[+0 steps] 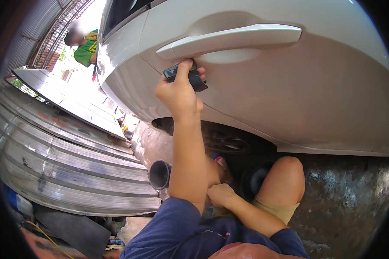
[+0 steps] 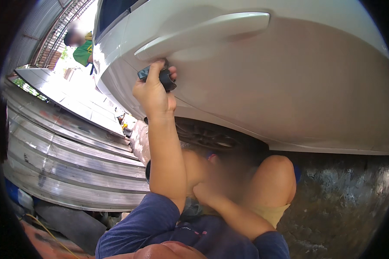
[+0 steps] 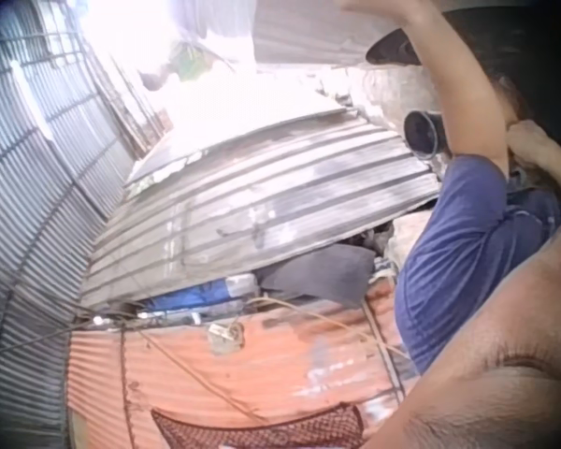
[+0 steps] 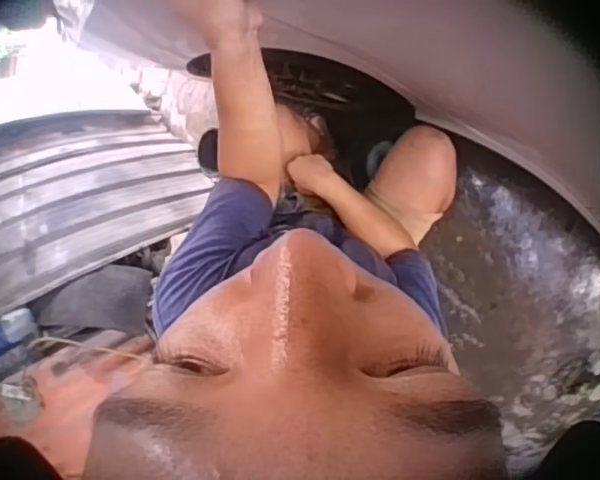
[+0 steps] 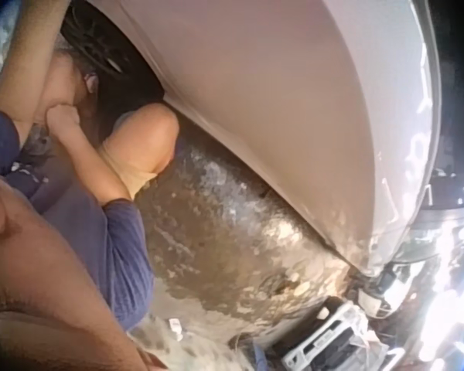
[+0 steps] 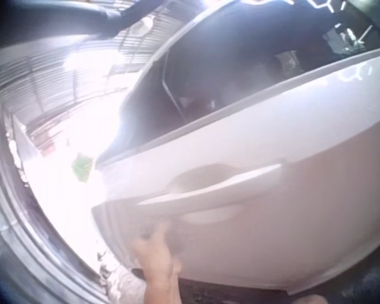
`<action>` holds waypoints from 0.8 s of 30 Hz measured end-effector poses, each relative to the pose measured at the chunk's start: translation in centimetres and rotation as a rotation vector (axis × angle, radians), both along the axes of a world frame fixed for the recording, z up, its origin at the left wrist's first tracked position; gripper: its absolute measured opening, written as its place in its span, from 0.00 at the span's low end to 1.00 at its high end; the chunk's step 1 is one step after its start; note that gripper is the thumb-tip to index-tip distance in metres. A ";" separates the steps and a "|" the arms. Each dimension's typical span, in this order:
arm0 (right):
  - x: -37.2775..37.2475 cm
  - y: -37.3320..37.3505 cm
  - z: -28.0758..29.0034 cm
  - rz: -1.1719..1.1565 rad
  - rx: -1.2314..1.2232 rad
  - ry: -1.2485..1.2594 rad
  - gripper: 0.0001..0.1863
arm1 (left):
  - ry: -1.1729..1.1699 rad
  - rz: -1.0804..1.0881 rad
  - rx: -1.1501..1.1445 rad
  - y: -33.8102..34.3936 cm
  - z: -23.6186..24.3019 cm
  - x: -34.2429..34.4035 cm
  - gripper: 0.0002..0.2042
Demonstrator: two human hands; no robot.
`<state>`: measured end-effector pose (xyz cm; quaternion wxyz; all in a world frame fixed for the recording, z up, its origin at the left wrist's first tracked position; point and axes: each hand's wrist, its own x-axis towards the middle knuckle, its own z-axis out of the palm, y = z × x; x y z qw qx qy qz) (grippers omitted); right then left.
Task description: The person wipes a white car door with a cloth, uses a black applicator on a specific spot on the door panel, and then wipes the entire door surface with a grey cloth.
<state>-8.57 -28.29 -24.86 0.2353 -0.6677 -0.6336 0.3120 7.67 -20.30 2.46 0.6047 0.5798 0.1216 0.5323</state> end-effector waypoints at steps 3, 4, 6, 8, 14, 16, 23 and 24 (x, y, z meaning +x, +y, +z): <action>-0.1 0.0 0.0 0.004 -0.006 -0.002 0.14 | 0.003 -0.013 0.001 -0.3 -0.1 0.1 0.08; -0.1 0.0 0.1 -0.006 0.002 0.008 0.14 | -0.007 -0.055 0.006 -0.4 -0.1 0.1 0.07; 0.1 -0.1 0.4 0.004 -0.016 -0.003 0.14 | -0.009 0.018 -0.021 -0.1 -0.1 0.1 0.07; 0.3 -0.4 0.8 0.004 -0.026 -0.013 0.14 | -0.014 0.042 -0.027 0.3 0.1 0.2 0.07; 0.7 -1.2 1.5 -0.007 -0.054 0.005 0.15 | -0.041 0.077 -0.033 2.3 0.9 -0.3 0.07; 0.8 -1.1 1.3 -0.029 -0.046 0.007 0.15 | -0.082 0.101 -0.048 3.3 1.3 -0.7 0.07; 1.3 -0.4 2.3 -0.107 0.041 -0.048 0.18 | -0.165 -0.090 -0.166 5.5 -0.6 -4.7 0.09; 1.7 -0.4 3.1 -0.273 0.247 0.205 0.19 | -0.136 -0.173 -0.123 5.1 -1.6 -5.9 0.09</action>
